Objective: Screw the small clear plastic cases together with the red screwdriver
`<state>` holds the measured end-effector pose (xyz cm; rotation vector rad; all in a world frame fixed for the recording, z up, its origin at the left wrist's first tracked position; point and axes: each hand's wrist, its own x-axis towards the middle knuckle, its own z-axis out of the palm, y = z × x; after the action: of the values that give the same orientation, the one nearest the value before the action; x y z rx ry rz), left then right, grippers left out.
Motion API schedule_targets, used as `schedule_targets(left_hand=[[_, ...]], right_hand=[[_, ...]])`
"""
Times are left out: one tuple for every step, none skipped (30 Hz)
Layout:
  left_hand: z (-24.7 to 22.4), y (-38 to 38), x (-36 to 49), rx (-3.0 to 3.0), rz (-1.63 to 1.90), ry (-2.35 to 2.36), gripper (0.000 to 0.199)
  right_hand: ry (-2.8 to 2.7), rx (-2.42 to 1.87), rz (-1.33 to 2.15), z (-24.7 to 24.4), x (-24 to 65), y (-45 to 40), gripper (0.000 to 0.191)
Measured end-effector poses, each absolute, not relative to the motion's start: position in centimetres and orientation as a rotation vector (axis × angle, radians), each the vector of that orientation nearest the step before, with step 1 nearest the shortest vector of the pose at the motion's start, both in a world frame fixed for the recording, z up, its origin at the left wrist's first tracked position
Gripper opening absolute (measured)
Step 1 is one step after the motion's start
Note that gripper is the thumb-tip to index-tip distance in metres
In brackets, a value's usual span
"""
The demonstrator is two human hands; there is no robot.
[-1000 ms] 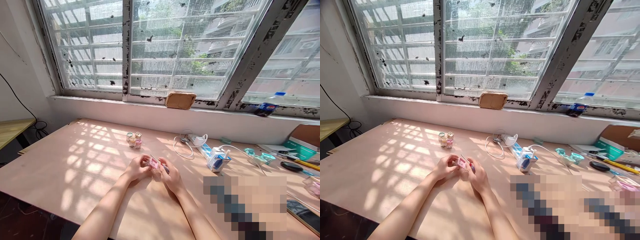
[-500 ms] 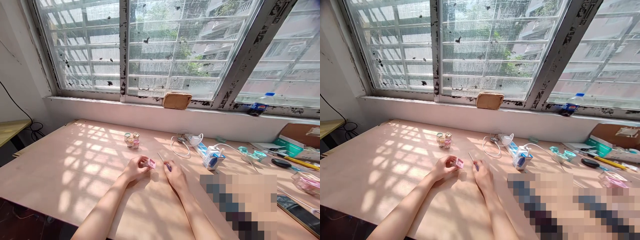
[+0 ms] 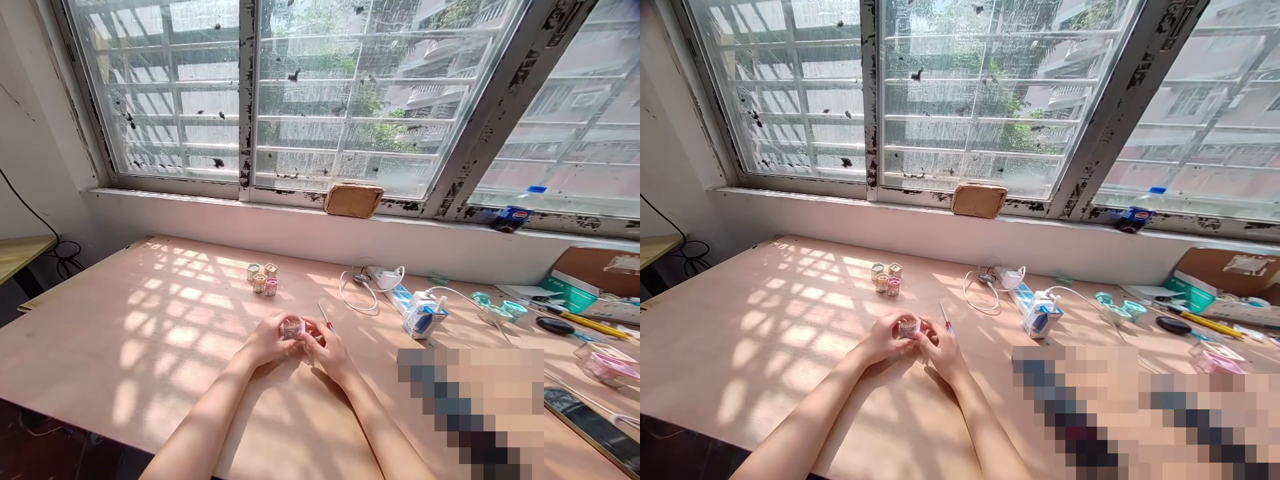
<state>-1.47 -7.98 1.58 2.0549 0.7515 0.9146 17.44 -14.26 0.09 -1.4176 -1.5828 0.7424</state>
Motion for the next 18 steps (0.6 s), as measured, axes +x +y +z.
schedule_targets(left_hand=[[1.56,-8.04,-1.43,2.068,0.914,0.753,0.029],[1.53,-8.09,-1.40,2.076,0.911,0.757,0.030],[1.51,-8.13,-1.38,2.078,0.902,0.763,0.031],[1.51,-8.17,-1.37,2.076,0.890,0.768,0.031],[1.52,-8.18,-1.39,2.073,0.872,0.771,0.032],[1.57,-8.19,-1.43,2.069,0.851,0.779,0.033],[1.63,-8.17,-1.49,2.064,0.828,0.790,0.035],[1.71,-8.15,-1.56,2.061,0.800,0.803,0.038],[1.78,-8.11,-1.63,2.059,0.771,0.812,0.042],[1.82,-8.07,-1.71,2.060,0.742,0.813,0.046],[1.83,-8.02,-1.77,2.064,0.718,0.809,0.048],[1.80,-7.96,-1.82,2.069,0.700,0.802,0.049],[1.73,-7.91,-1.86,2.068,0.693,0.794,0.049],[1.62,-7.86,-1.89,2.061,0.692,0.788,0.048],[1.50,-7.81,-1.90,2.036,0.696,0.785,0.049],[1.38,-7.77,-1.90,1.997,0.704,0.781,0.051],[1.26,-7.74,-1.88,1.952,0.708,0.778,0.054],[1.15,-7.71,-1.86,1.907,0.711,0.774,0.055]], right_hand=[[-1.579,-1.395,0.761,0.26,17.50,-14.30,0.047],[-1.574,-1.379,0.770,0.35,17.59,-14.34,0.045],[-1.572,-1.370,0.774,0.35,17.71,-14.36,0.043],[-1.573,-1.371,0.769,0.26,17.85,-14.36,0.042],[-1.576,-1.383,0.761,0.12,18.00,-14.34,0.041],[-1.582,-1.402,0.754,-0.05,18.13,-14.32,0.041],[-1.587,-1.421,0.751,-0.21,18.23,-14.30,0.042],[-1.585,-1.438,0.753,-0.32,18.29,-14.30,0.043],[-1.575,-1.447,0.761,-0.37,18.31,-14.32,0.045],[-1.559,-1.446,0.773,-0.34,18.27,-14.36,0.048],[-1.542,-1.438,0.789,-0.25,18.21,-14.41,0.050],[-1.522,-1.427,0.808,-0.11,18.11,-14.47,0.050],[-1.502,-1.417,0.828,0.04,18.01,-14.53,0.050],[-1.485,-1.407,0.848,0.18,17.91,-14.57,0.050],[-1.465,-1.397,0.866,0.27,17.83,-14.60,0.050],[-1.445,-1.389,0.879,0.29,17.77,-14.59,0.051],[-1.429,-1.380,0.888,0.22,17.75,-14.55,0.053],[-1.418,-1.377,0.886,0.07,17.77,-14.47,0.053]])
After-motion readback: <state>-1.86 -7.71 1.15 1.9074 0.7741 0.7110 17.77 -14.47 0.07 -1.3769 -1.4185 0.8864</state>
